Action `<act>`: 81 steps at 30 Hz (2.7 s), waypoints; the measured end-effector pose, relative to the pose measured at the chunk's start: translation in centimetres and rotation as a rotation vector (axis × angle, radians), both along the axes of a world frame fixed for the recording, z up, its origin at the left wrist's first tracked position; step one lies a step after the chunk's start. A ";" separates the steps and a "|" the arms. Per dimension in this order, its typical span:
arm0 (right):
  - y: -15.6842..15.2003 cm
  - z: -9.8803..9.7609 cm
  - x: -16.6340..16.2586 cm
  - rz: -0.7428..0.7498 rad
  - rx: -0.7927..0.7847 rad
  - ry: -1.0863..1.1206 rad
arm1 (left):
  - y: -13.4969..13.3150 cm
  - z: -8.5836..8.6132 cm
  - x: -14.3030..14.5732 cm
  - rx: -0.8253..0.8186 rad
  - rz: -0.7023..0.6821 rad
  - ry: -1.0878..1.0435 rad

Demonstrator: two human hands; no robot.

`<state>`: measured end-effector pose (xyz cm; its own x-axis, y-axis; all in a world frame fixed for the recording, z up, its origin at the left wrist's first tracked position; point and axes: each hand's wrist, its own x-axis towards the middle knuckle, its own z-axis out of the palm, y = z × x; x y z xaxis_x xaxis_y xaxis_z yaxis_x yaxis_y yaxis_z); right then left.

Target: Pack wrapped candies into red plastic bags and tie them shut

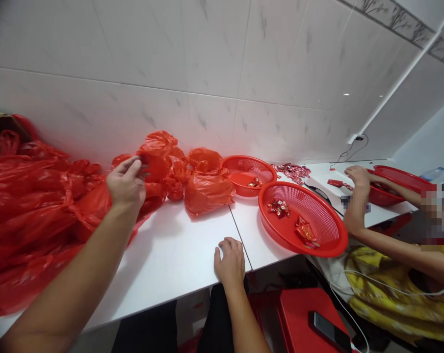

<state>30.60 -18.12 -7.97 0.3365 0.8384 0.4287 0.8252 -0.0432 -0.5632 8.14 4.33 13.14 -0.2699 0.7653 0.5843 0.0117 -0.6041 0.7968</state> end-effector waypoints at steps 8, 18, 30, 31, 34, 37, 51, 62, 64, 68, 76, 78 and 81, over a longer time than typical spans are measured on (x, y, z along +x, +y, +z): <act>-0.8 2.4 0.3 0.139 0.024 0.560 | -15.5 -4.4 -1.6 -0.495 -0.825 -0.516; -3.5 8.3 -3.9 0.677 -0.308 1.438 | -16.8 -10.2 -2.6 -0.695 -0.875 -0.480; -4.3 14.0 -0.8 0.441 -0.069 0.393 | -19.2 -6.6 -2.9 0.381 -0.161 0.600; -4.4 14.6 -1.1 0.463 -0.101 0.298 | -20.0 -5.7 -1.7 0.478 -0.326 0.736; -5.1 15.4 -2.0 0.484 -0.264 0.027 | -20.0 -3.7 1.4 0.578 -0.503 1.102; -6.3 15.1 -1.9 0.481 -0.339 -0.161 | -18.3 -3.3 2.4 0.547 -0.522 1.411; -7.4 15.5 2.0 0.119 -0.296 -0.387 | -18.1 -4.5 0.9 0.020 -0.147 1.847; -2.4 12.3 -6.6 0.229 -0.395 -0.104 | -18.9 -5.2 2.2 -0.186 -0.114 1.838; -0.7 10.6 -5.6 0.152 -0.485 -0.118 | -18.5 -5.7 1.6 -0.243 -0.119 1.876; -0.1 9.9 -2.9 0.181 -0.549 -0.103 | -17.6 -5.3 0.5 -0.335 -0.125 1.969; -0.5 10.3 -2.0 0.284 -0.612 -0.258 | -16.9 -2.4 0.0 -0.340 -0.037 1.811; -0.2 10.0 -2.2 0.284 -0.676 -0.310 | -18.3 -2.1 0.0 -0.314 -0.073 1.755; 0.1 9.9 -2.4 0.302 -0.756 -0.366 | -21.0 -2.7 0.8 -0.109 -0.377 1.617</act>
<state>28.19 -17.98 1.90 0.0065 0.9713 -0.2378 0.9840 -0.0485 -0.1713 8.91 -16.65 10.47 0.7179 0.6961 0.0010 0.6887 -0.7105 0.1447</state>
